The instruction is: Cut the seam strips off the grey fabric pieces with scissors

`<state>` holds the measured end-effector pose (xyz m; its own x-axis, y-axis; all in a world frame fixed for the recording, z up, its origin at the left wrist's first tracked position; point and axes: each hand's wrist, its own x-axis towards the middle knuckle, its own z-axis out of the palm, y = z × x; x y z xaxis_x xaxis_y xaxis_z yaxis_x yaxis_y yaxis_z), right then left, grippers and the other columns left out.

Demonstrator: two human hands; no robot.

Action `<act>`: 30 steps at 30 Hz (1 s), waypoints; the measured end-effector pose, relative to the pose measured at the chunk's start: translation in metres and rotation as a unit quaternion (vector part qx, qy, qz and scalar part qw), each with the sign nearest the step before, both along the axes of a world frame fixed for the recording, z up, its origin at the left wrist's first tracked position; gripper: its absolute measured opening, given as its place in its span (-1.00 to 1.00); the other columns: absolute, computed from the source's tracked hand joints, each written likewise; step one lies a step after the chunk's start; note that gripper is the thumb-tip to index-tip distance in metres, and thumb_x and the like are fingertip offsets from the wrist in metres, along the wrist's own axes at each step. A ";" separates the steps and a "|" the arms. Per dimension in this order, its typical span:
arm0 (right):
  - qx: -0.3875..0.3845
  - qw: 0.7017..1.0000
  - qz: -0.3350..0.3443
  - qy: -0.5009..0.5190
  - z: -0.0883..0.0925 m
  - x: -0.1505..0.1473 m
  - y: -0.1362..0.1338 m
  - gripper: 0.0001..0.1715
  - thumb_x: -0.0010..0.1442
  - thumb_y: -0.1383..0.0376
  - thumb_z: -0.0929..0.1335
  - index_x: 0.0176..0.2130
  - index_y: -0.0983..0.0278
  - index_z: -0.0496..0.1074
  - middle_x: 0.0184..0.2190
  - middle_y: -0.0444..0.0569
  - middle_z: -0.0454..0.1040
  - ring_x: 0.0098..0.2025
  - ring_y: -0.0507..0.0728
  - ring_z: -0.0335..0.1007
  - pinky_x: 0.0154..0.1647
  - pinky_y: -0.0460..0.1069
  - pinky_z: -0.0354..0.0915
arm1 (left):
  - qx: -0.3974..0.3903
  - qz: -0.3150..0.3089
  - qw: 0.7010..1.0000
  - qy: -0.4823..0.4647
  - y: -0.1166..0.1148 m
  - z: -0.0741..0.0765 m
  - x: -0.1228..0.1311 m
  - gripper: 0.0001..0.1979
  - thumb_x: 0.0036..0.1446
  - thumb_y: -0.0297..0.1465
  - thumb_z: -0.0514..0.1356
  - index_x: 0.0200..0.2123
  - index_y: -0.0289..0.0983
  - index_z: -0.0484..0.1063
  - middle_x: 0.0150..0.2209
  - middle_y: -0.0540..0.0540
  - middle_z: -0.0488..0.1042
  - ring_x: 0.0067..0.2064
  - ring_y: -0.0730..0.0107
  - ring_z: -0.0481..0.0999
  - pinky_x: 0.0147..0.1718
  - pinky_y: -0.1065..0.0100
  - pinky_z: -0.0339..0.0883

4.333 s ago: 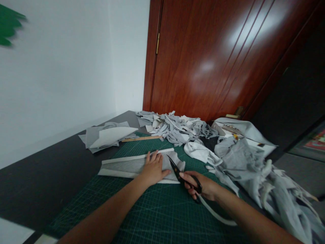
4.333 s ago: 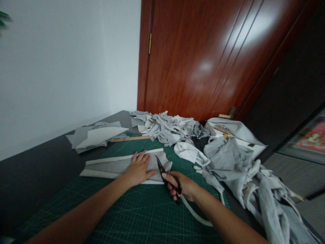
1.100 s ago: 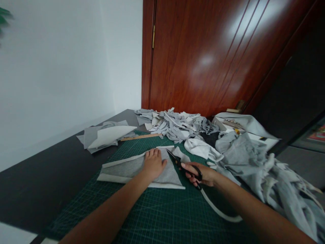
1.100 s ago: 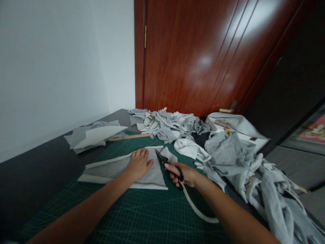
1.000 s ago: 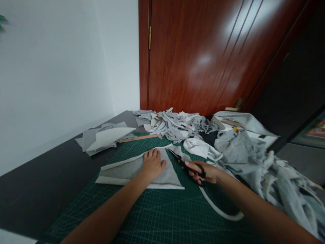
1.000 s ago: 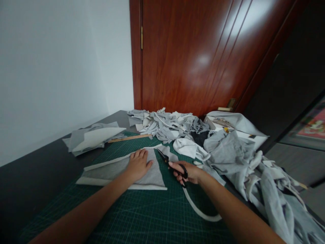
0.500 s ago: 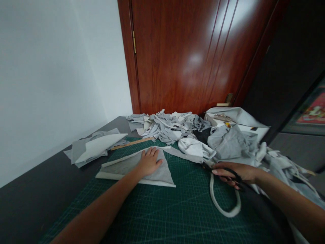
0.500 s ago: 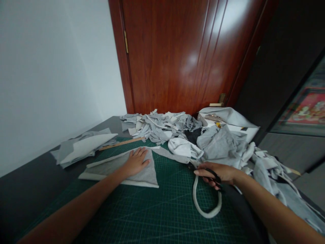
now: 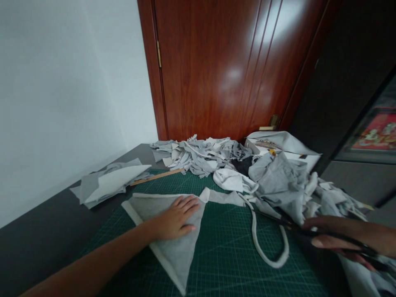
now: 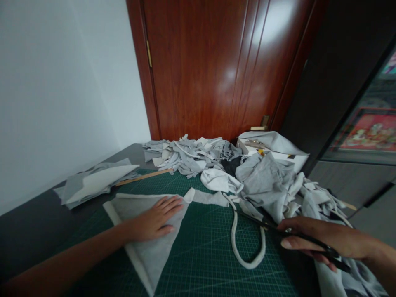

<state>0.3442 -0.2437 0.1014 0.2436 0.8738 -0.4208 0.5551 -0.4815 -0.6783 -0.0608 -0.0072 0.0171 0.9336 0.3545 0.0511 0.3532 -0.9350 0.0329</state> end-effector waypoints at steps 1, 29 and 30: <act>-0.016 1.000 0.011 0.010 0.002 -0.003 -0.001 -0.44 -0.15 -0.10 0.50 -0.17 0.08 0.55 -0.68 -0.08 0.34 -0.71 -0.01 0.26 -0.72 -0.13 0.23 | -0.007 -0.027 1.000 -0.004 -0.004 0.003 -0.007 -0.32 0.26 -0.11 0.06 0.36 -0.13 -0.07 0.38 -0.12 -0.02 0.38 0.16 -0.06 0.33 0.08 -0.21; 0.005 0.964 0.101 0.244 -0.058 -0.089 0.074 -0.28 -0.04 -0.27 0.38 -0.19 0.24 0.29 -0.54 -0.27 0.24 -0.64 -0.11 0.13 -0.70 -0.20 0.19 | -0.002 0.073 0.995 -0.064 0.029 -0.007 0.024 -0.54 0.30 -0.16 0.03 0.22 -0.13 0.21 0.27 -0.17 0.23 0.29 0.05 0.14 0.21 -0.06 -0.02; -0.003 0.964 0.100 0.246 -0.058 -0.087 0.069 -0.23 -0.05 -0.28 0.38 -0.13 0.24 0.29 -0.53 -0.27 0.25 -0.64 -0.11 0.13 -0.71 -0.20 0.17 | 0.003 0.098 0.993 -0.072 0.023 -0.008 0.029 -0.59 0.31 -0.20 0.02 0.18 -0.14 0.25 0.24 -0.17 0.26 0.27 0.05 0.17 0.19 -0.06 0.01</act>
<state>0.2573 -0.1745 0.0434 -0.1594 0.8802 -0.4471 0.2479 -0.4027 -0.8811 -0.0322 0.0160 0.0096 0.8295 0.5281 0.1815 0.5204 -0.8490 0.0917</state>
